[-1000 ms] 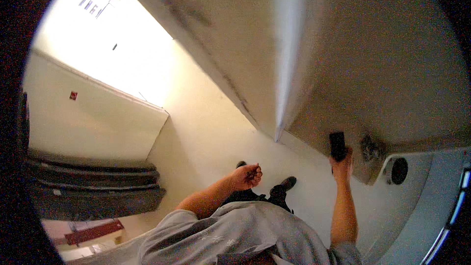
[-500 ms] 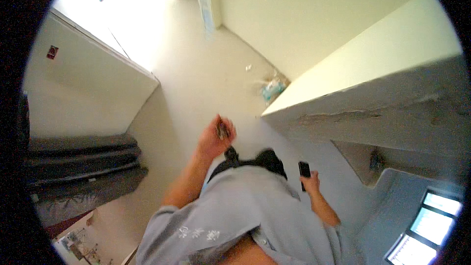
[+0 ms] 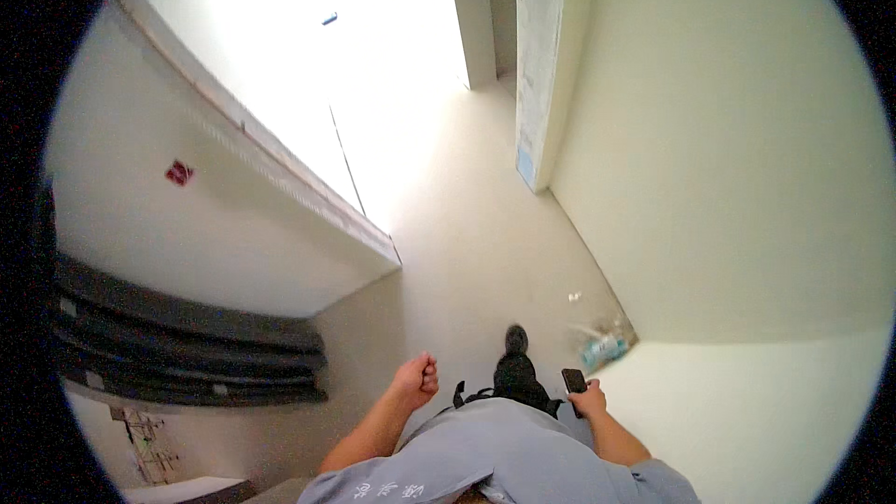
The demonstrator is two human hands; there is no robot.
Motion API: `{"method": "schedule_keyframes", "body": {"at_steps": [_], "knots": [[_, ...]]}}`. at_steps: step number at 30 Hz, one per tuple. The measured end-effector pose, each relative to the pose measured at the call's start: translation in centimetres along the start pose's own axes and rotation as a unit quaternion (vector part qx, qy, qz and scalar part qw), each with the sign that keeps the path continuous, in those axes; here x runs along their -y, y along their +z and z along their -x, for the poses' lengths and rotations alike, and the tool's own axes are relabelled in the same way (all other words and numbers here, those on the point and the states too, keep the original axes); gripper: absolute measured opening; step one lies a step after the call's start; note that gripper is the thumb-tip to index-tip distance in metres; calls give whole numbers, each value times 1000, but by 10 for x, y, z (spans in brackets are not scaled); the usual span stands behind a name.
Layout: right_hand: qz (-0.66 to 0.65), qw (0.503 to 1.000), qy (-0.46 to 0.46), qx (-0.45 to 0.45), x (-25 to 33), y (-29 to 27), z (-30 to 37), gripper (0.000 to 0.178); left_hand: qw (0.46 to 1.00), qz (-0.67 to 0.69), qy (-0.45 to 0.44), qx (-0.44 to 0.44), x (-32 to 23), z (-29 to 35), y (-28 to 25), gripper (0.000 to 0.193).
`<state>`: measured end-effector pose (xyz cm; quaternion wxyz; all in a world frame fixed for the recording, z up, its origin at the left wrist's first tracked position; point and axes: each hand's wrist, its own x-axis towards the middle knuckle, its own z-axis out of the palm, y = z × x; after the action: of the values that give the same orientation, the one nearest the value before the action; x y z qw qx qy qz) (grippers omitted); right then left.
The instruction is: The person installs hardware components into a wardrobe. They climb a ladder to reach upper sections, handle small hardware pieces, and press components into pre-drilled holes by hand.
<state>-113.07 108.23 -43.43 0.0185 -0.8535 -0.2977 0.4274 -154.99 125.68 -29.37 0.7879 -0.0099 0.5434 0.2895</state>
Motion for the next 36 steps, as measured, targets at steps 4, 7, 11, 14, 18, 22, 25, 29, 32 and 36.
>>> {"method": "schedule_keyframes", "body": {"at_steps": [4, 7, 11, 14, 18, 22, 25, 29, 32, 36], "knots": [[39, 992, -105, -51, 159, -67, -123, 81, 996, 62, 4, -59, -94, -28, 13, 21], [42, 991, -120, -48, 299, -128, -186, 81, 993, 101, 25, -61, -169, -64, 29, 22], [73, 983, -146, -81, 410, -160, -267, 82, 986, 156, 37, -34, -259, -126, 46, 19], [68, 990, -98, -81, 496, -168, -298, 82, 984, 160, 52, 51, -356, -190, 63, 19], [42, 996, -38, -70, 523, -162, -316, 81, 981, 142, 65, 117, -461, -284, 104, 21], [38, 998, 1, -55, 532, -160, -321, 85, 975, 96, 142, 139, -599, -308, 206, 19], [68, 996, 44, -24, 537, -142, -342, 87, 971, 66, 174, 148, -668, -306, 238, 19], [91, 992, 57, 62, 637, -142, -435, 114, 971, 32, 183, 152, -784, -356, 233, 20], [172, 975, 56, 130, 717, -163, -484, 122, 981, 50, 174, 74, -801, -387, 183, 19], [188, 980, -14, 63, 913, -179, -552, 102, 973, 170, 148, -43, -812, -405, 102, 19]]}}
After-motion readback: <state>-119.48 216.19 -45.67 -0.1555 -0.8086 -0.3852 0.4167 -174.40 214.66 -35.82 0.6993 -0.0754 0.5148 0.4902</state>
